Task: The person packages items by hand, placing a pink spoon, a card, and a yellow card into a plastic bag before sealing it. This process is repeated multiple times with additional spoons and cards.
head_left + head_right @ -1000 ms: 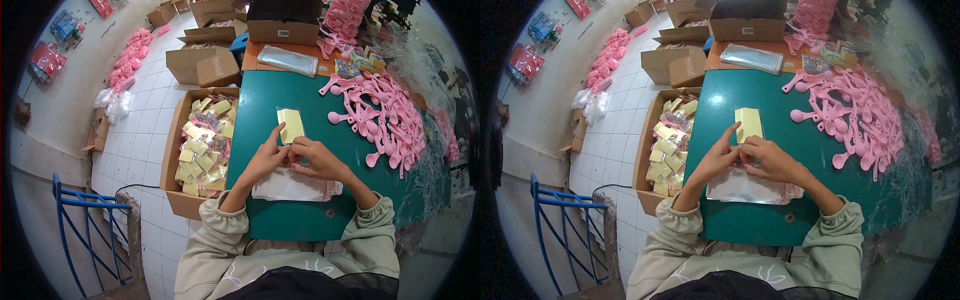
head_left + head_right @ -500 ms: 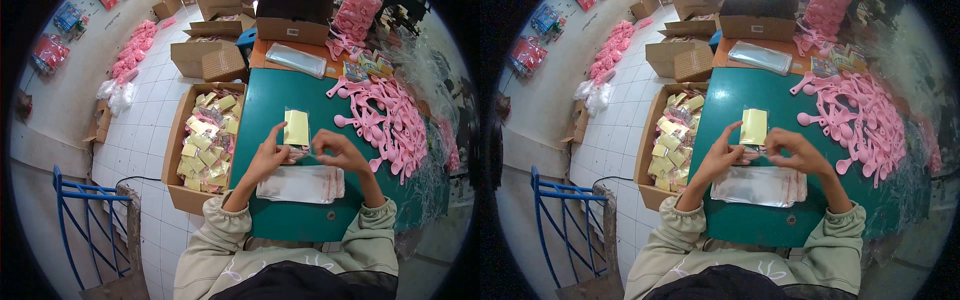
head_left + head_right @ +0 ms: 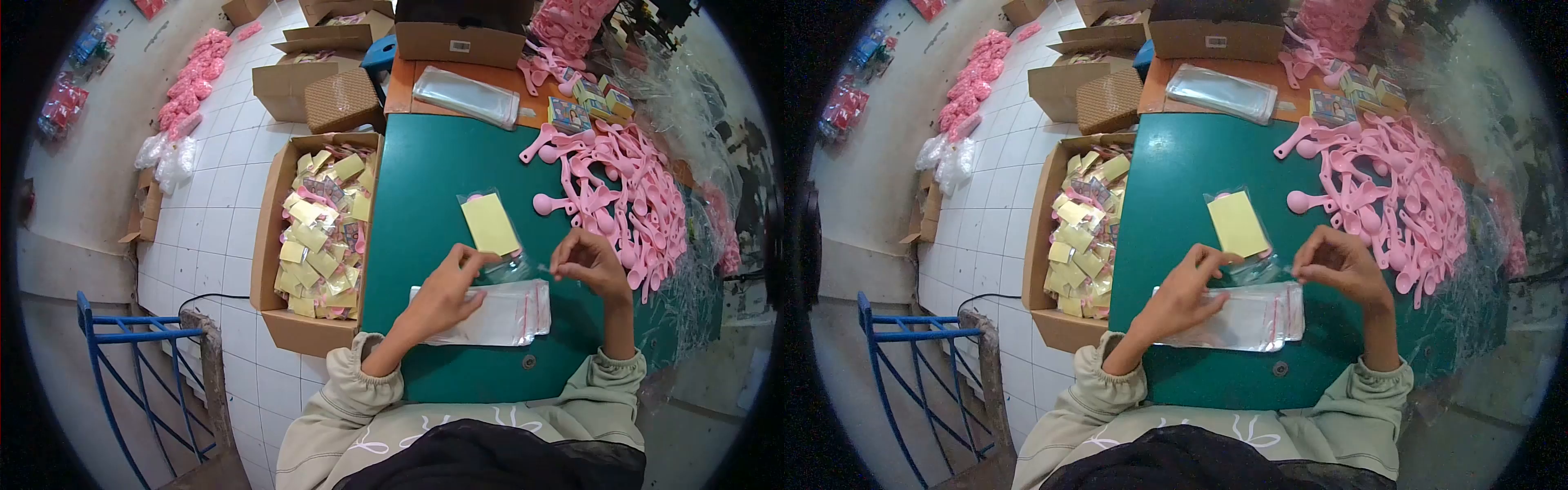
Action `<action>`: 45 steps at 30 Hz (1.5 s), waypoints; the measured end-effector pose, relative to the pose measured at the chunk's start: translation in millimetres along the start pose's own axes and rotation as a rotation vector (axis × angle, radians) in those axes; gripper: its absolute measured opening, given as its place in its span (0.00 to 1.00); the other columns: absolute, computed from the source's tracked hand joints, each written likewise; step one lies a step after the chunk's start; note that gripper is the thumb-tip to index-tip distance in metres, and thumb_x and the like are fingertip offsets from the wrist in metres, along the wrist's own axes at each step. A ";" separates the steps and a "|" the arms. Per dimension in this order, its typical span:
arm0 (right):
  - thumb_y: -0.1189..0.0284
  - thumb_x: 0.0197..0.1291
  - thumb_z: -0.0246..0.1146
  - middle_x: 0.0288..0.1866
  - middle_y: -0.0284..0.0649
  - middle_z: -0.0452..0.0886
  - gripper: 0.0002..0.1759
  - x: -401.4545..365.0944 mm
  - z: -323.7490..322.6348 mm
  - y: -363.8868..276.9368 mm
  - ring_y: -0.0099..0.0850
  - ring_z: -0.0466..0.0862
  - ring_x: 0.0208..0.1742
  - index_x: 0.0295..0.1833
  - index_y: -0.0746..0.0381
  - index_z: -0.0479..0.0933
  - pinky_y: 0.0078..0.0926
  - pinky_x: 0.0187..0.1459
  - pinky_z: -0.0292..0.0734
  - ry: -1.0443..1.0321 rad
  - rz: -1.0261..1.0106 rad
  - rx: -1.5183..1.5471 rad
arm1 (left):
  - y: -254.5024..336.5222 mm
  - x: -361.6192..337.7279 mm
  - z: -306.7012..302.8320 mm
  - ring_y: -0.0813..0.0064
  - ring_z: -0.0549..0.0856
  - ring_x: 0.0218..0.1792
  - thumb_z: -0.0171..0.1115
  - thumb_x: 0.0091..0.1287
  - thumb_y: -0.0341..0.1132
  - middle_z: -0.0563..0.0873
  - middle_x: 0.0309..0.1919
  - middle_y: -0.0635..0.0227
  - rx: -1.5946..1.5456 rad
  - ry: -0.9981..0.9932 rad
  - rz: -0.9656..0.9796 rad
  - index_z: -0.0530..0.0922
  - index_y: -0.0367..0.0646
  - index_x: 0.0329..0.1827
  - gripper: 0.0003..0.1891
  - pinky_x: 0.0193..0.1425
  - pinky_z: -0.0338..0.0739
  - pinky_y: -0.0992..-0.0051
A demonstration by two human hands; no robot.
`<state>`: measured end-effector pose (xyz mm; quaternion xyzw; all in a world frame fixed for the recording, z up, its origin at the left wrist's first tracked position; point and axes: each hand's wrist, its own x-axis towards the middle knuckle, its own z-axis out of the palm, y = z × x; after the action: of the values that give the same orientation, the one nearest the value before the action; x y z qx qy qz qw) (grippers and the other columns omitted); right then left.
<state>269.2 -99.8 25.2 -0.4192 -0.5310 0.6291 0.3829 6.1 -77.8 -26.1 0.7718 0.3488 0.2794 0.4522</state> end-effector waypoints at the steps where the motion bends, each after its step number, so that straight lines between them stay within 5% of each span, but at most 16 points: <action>1: 0.81 0.56 0.64 0.35 0.40 0.80 0.07 3.0 6.6 -2.4 0.22 0.79 0.36 0.38 0.66 0.72 0.19 0.40 0.75 -0.016 0.000 0.023 | 4.1 -0.3 4.0 0.65 0.82 0.38 0.61 0.57 0.23 0.77 0.40 0.60 0.130 0.035 0.092 0.72 0.44 0.56 0.21 0.44 0.78 0.71; 6: 0.82 0.56 0.64 0.36 0.41 0.80 0.07 13.2 22.3 -6.9 0.22 0.79 0.36 0.38 0.66 0.71 0.19 0.38 0.74 -0.097 -0.033 0.078 | -4.5 1.0 6.6 0.65 0.79 0.36 0.65 0.57 0.27 0.74 0.38 0.62 0.146 0.099 0.048 0.74 0.42 0.42 0.12 0.40 0.76 0.69; 12: 0.82 0.55 0.63 0.35 0.41 0.80 0.07 -6.4 -7.2 -10.6 0.22 0.79 0.36 0.36 0.65 0.71 0.19 0.38 0.74 0.087 0.008 -0.024 | -8.1 0.4 -2.3 0.65 0.80 0.35 0.66 0.58 0.28 0.75 0.36 0.62 0.071 0.122 0.035 0.75 0.40 0.38 0.09 0.38 0.75 0.70; 17: 0.75 0.59 0.59 0.38 0.42 0.79 0.08 -51.8 -130.0 -24.8 0.27 0.80 0.38 0.43 0.66 0.73 0.23 0.40 0.75 0.153 -0.152 -0.359 | -11.1 -1.5 -5.5 0.67 0.81 0.36 0.66 0.57 0.29 0.77 0.35 0.63 0.028 0.132 0.006 0.76 0.38 0.37 0.09 0.38 0.77 0.72; 19: 0.72 0.59 0.58 0.45 0.42 0.77 0.15 -62.8 -159.2 -31.0 0.30 0.79 0.44 0.51 0.65 0.72 0.26 0.46 0.73 0.882 0.090 -1.112 | -9.6 -2.5 -6.8 0.68 0.81 0.36 0.67 0.57 0.29 0.78 0.35 0.64 0.020 0.140 -0.001 0.76 0.39 0.37 0.09 0.38 0.77 0.72; 23: 0.74 0.52 0.66 0.55 0.41 0.73 0.25 -40.5 -118.2 4.7 0.33 0.77 0.51 0.57 0.63 0.71 0.28 0.49 0.75 0.850 -0.061 -0.958 | -7.0 -2.3 -8.7 0.70 0.82 0.35 0.67 0.57 0.28 0.79 0.35 0.65 -0.020 0.172 -0.008 0.77 0.39 0.37 0.08 0.37 0.77 0.74; 25: 0.74 0.47 0.70 0.55 0.41 0.72 0.28 -13.3 -32.6 4.6 0.33 0.75 0.52 0.57 0.62 0.71 0.28 0.45 0.76 0.509 -0.250 -1.010 | -6.6 -2.0 -8.8 0.71 0.82 0.35 0.67 0.57 0.28 0.79 0.35 0.66 -0.027 0.191 -0.015 0.77 0.40 0.37 0.08 0.37 0.76 0.75; 26: 0.75 0.43 0.73 0.54 0.41 0.70 0.30 -3.5 1.4 6.8 0.33 0.76 0.50 0.55 0.61 0.71 0.28 0.44 0.78 0.230 -0.172 -0.800 | -6.8 -1.3 -9.2 0.71 0.82 0.35 0.67 0.57 0.28 0.80 0.35 0.66 -0.029 0.201 -0.016 0.77 0.40 0.37 0.08 0.37 0.76 0.75; 32: 0.80 0.56 0.63 0.46 0.39 0.70 0.07 28.0 66.3 51.1 0.25 0.78 0.43 0.41 0.67 0.76 0.20 0.42 0.80 0.254 -0.091 -0.417 | -5.4 -2.1 -16.4 0.73 0.82 0.36 0.67 0.56 0.28 0.80 0.37 0.66 -0.073 0.186 -0.069 0.78 0.39 0.36 0.08 0.37 0.76 0.76; 38: 0.79 0.61 0.60 0.43 0.38 0.74 0.05 26.8 63.0 68.2 0.23 0.80 0.40 0.41 0.71 0.74 0.19 0.41 0.80 0.281 -0.001 -0.065 | -15.5 -0.6 -7.3 0.74 0.82 0.39 0.67 0.59 0.30 0.78 0.44 0.61 -0.036 0.295 -0.106 0.78 0.37 0.35 0.07 0.33 0.79 0.78; 45: 0.78 0.63 0.58 0.32 0.42 0.81 0.05 33.8 68.3 65.6 0.24 0.83 0.33 0.39 0.70 0.73 0.20 0.36 0.81 0.407 0.089 -0.024 | -24.2 5.3 -6.3 0.81 0.82 0.30 0.67 0.60 0.30 0.82 0.31 0.65 -0.114 0.216 -0.272 0.77 0.35 0.35 0.08 0.30 0.78 0.81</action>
<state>191.0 -101.6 -38.0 -0.5652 -0.4309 0.5415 0.4490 -2.4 -62.0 -44.4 0.6561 0.4802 0.3161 0.4889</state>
